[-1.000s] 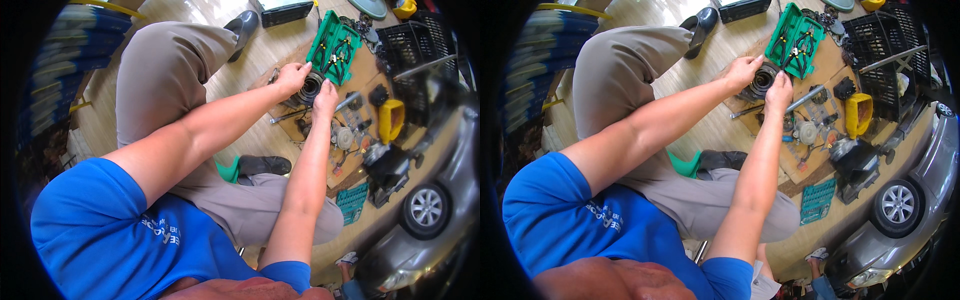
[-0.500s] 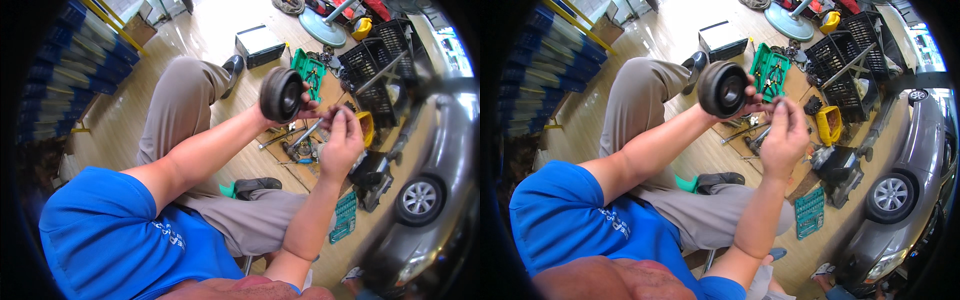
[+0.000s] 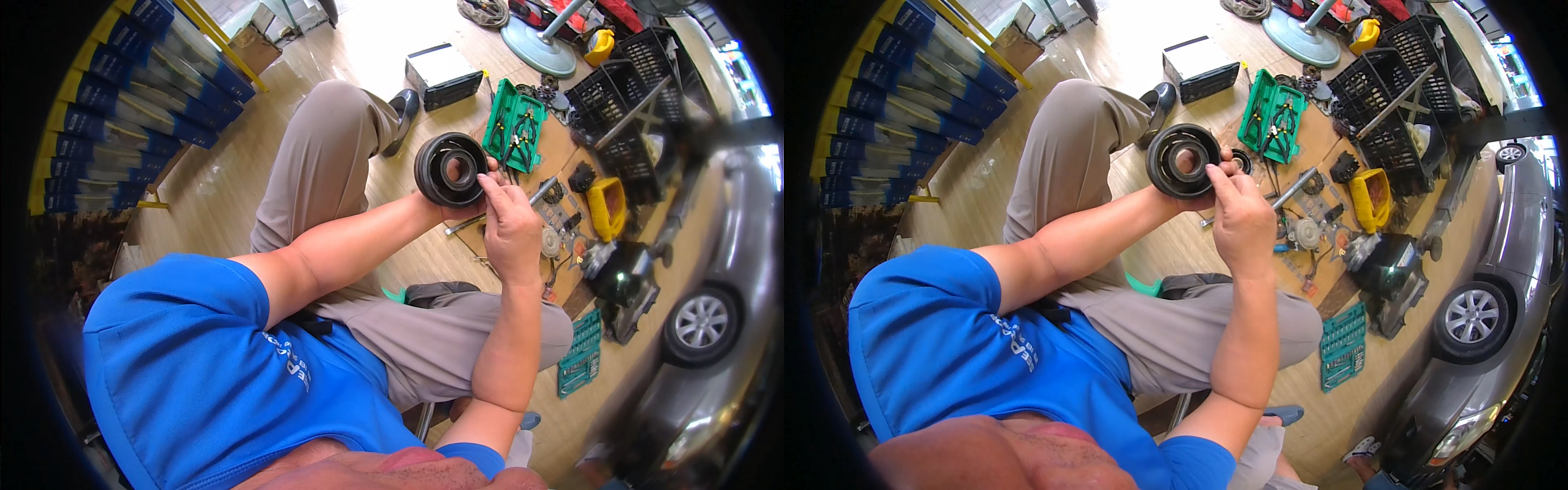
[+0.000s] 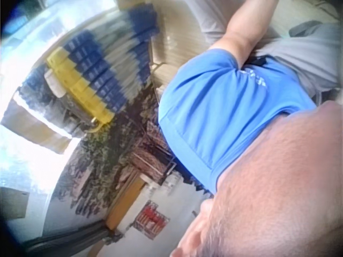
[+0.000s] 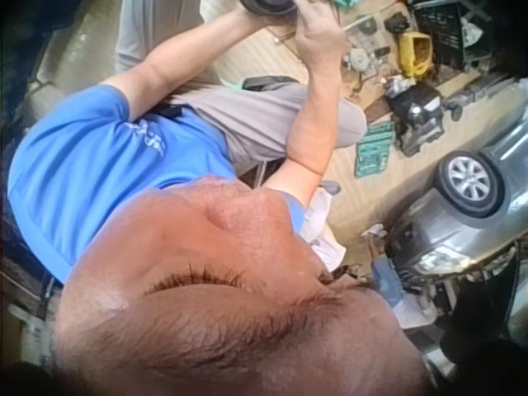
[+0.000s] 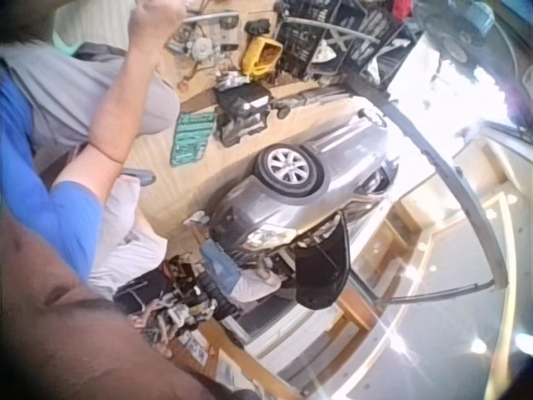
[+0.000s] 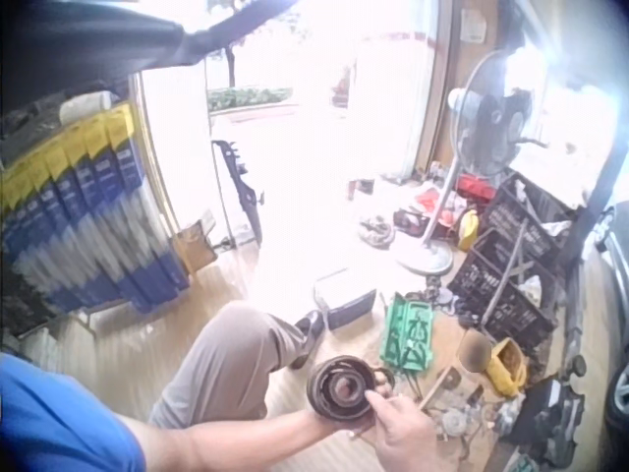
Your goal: The person assembles a mechanical assembly by placing a black cylindrical component onto a metal shaft, rotating it by hand, and then fitting a circular spring and another black ring onto the assembly.
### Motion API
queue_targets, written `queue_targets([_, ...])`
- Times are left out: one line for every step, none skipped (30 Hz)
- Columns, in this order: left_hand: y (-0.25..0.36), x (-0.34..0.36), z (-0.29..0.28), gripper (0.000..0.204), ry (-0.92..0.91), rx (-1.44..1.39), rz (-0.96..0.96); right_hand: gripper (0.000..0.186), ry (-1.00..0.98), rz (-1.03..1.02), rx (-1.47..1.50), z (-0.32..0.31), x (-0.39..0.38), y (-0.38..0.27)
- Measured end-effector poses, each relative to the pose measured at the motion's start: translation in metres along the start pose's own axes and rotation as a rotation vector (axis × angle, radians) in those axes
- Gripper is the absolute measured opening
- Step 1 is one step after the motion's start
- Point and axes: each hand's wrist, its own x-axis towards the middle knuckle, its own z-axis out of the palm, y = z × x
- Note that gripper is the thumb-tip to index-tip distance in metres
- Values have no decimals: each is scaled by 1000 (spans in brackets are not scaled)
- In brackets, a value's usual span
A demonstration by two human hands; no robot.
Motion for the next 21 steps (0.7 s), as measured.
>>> queue_targets([-1, -2, 0, 59, 32, 57, 19, 32, -29, 5, -21, -2, 1, -3])
queue_targets([-3, -2, -1, 60, 22, 23, -7, 34, -55, 18, -45, -3, 0, -4])
queue_targets([-5, -2, -2, 60, 13, -11, -34, 36, -59, 3, -74, -2, -1, -2])
queue_targets([-7, -2, -4, 61, 4, -45, -62, 37, -63, -11, -103, -2, -3, 0])
queue_targets([-7, -4, -6, 61, 31, -12, -60, 38, -70, -26, -131, -2, -3, 2])
queue_targets([-7, -6, -9, 61, 57, 20, -59, 37, -82, -32, -174, -2, -4, 4])
queue_targets([-8, -7, -11, 61, 82, 52, -59, 37, -94, -38, -217, -2, -5, 6])
queue_targets([-9, -5, -10, 59, 59, 36, -69, 36, -108, -46, -260, -3, -6, 7])
queue_targets([-11, -2, -9, 57, 35, 19, -80, 36, -106, -52, -271, -2, -7, 9])
queue_targets([-12, 1, -7, 54, 10, 3, -90, 36, -105, -59, -283, -1, -10, 11])
queue_targets([-6, 0, -8, 53, 13, 29, -95, 36, -102, -71, -289, 1, -10, 10])
queue_targets([-5, 0, -10, 53, -6, 51, -78, 37, -135, -47, -302, 1, -10, 8])
queue_targets([-4, 1, -11, 52, -26, 74, -61, 38, -169, -23, -314, 2, -11, 4])
queue_targets([-4, 4, -9, 52, -47, 92, -44, 39, -204, 2, -330, 2, -12, 2])
queue_targets([-2, 2, -6, 54, -49, 91, -65, 39, -196, -9, -321, 3, -13, 1])
queue_targets([0, 3, -4, 54, -61, 100, -63, 39, -189, -20, -310, 5, -14, 1])
queue_targets([-1, 4, -3, 54, -76, 106, -61, 38, -182, -30, -305, 6, -14, 0])
queue_targets([-1, 5, -2, 54, -90, 112, -59, 39, -185, -36, -298, 7, -15, 0])
queue_targets([-2, 5, -1, 49, -69, 115, -42, 40, -187, -42, -292, 9, -15, 1])
queue_targets([-3, 5, 0, 44, -47, 119, -24, 40, -189, -48, -284, 10, -16, 1])
queue_targets([-4, 4, 0, 40, -25, 123, -7, 40, -194, -47, -268, 11, -15, -1])
